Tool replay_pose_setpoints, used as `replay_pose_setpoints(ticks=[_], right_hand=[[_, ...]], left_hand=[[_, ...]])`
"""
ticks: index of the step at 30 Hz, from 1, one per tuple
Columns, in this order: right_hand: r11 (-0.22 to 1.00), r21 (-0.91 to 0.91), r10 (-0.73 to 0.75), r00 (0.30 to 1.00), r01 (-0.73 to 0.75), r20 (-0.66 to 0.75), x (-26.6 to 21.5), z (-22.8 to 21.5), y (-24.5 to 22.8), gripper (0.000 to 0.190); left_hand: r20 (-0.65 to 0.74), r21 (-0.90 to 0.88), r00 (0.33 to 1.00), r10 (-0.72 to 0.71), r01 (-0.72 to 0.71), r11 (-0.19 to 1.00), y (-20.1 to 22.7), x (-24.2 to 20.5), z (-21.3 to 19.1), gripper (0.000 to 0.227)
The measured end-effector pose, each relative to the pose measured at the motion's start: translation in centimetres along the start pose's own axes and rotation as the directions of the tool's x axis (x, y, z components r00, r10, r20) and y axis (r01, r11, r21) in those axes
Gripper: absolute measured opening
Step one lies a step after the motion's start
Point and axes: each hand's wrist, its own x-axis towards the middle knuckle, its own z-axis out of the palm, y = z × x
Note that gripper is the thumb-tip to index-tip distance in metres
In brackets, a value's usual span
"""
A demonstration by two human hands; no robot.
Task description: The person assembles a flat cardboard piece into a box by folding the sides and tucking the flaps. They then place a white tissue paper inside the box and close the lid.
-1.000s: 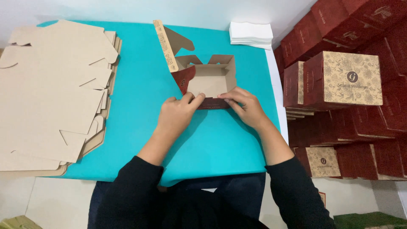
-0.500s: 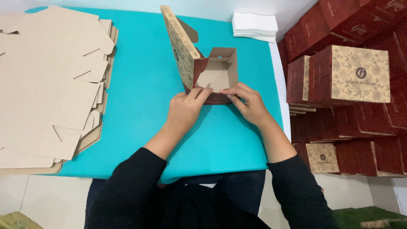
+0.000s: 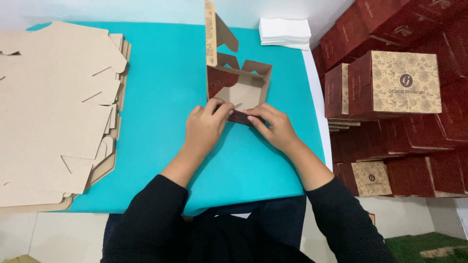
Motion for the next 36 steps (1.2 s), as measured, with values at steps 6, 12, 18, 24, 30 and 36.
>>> replay_pose_setpoints(ticks=[6,12,18,24,30,36], right_hand=[[0.985,-0.165,-0.089,0.956,0.044,-0.279,0.5,-2.2,0.4,0.031],[0.986,-0.166,-0.044,0.996,0.029,-0.083,0.1,-3.4,1.9,0.055],[0.956,-0.291,0.06,0.993,-0.029,0.099,-0.3,-2.0,1.5,0.041],[0.909,-0.417,0.0,0.999,0.022,0.052,-0.5,-0.9,1.6,0.03],[0.98,-0.191,0.079,0.992,-0.059,0.097,-1.0,2.1,0.2,0.038],[0.916,0.36,0.128,0.98,-0.175,0.151,-0.7,1.4,-1.6,0.048]], left_hand=[[0.133,-0.27,0.991,-0.023,0.058,0.961,-2.3,-0.1,-0.5,0.012],[0.186,-0.338,0.974,-0.125,0.183,0.923,-4.0,0.4,-2.1,0.017],[0.164,-0.342,0.977,-0.138,0.187,0.921,-3.0,1.0,-3.7,0.027],[-0.076,-0.143,0.979,-0.19,0.178,0.974,-2.5,0.7,-4.4,0.034],[-0.013,-0.014,0.998,0.056,-0.056,0.998,1.2,0.7,-3.5,0.059],[-0.009,-0.107,0.997,0.082,-0.082,0.991,0.4,0.1,-1.7,0.042]])
